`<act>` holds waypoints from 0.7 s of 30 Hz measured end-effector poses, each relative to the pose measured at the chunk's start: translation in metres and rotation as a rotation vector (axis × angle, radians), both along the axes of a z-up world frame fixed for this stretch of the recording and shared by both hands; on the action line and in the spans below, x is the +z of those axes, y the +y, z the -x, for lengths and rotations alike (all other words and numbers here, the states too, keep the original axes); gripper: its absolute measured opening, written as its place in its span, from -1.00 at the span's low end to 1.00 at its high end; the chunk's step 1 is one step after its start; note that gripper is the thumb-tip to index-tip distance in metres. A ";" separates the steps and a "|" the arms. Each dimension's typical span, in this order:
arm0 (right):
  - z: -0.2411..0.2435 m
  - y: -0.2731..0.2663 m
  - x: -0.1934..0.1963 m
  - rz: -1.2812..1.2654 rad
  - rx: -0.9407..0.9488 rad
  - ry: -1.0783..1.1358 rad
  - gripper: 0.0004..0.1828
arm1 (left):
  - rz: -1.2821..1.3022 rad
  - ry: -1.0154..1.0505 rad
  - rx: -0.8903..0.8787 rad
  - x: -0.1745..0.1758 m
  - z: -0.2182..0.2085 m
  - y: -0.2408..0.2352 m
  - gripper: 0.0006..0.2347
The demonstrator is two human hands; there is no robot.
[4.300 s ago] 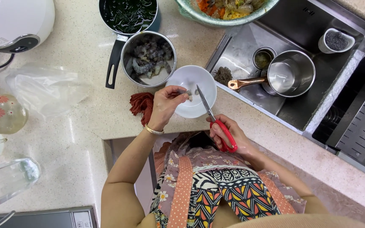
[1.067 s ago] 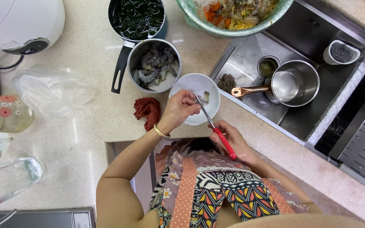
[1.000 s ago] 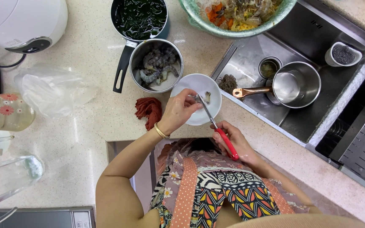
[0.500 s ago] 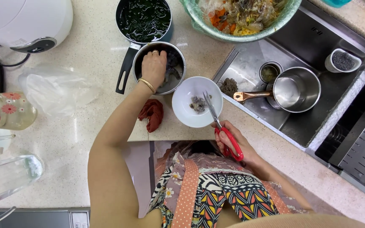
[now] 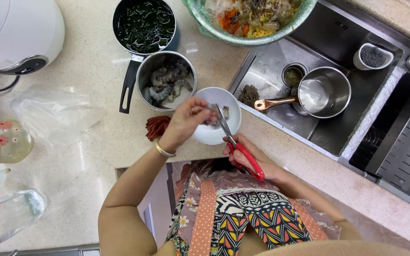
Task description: Cleaning and preparing shrimp at a kitchen sink, including washing utensils and peeling other food items.
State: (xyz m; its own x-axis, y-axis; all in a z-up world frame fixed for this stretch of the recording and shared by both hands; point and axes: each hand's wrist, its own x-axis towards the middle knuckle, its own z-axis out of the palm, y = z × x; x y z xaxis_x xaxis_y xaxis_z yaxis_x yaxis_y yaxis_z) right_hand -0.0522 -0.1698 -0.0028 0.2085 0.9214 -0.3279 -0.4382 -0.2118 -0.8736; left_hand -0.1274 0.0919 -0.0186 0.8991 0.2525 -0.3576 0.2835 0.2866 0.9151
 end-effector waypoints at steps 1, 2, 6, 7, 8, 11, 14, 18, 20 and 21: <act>0.000 0.001 0.000 0.002 -0.005 0.001 -0.24 | 0.002 0.001 -0.005 -0.009 0.002 -0.008 -0.86; 0.001 0.002 0.000 0.029 -0.013 -0.038 -0.26 | 0.030 -0.013 -0.001 -0.018 0.006 -0.015 -0.86; 0.005 0.000 -0.006 0.119 -0.057 -0.100 -0.35 | 0.067 0.049 0.013 -0.026 0.013 -0.029 -0.86; 0.007 0.000 -0.003 0.119 -0.056 -0.098 -0.35 | 0.067 0.051 0.014 -0.028 0.013 -0.028 -0.86; 0.007 0.001 0.000 0.183 -0.072 -0.085 -0.39 | 0.056 0.057 0.017 -0.031 0.012 -0.026 -0.86; 0.008 0.000 0.004 0.269 -0.107 -0.039 -0.43 | -0.015 0.095 0.009 -0.034 0.013 -0.018 -0.85; 0.006 -0.004 0.004 0.220 -0.118 0.018 -0.41 | -0.032 0.116 0.034 -0.037 0.014 -0.012 -0.84; 0.005 -0.009 -0.004 0.057 -0.034 -0.059 -0.34 | 0.092 0.018 0.088 -0.038 0.011 -0.018 -0.77; 0.007 -0.008 -0.002 0.083 -0.018 -0.128 -0.35 | 0.090 0.020 0.049 -0.031 0.012 -0.024 -0.79; 0.008 -0.008 -0.001 0.111 -0.001 -0.197 -0.35 | 0.090 0.024 0.010 -0.028 0.012 -0.028 -0.81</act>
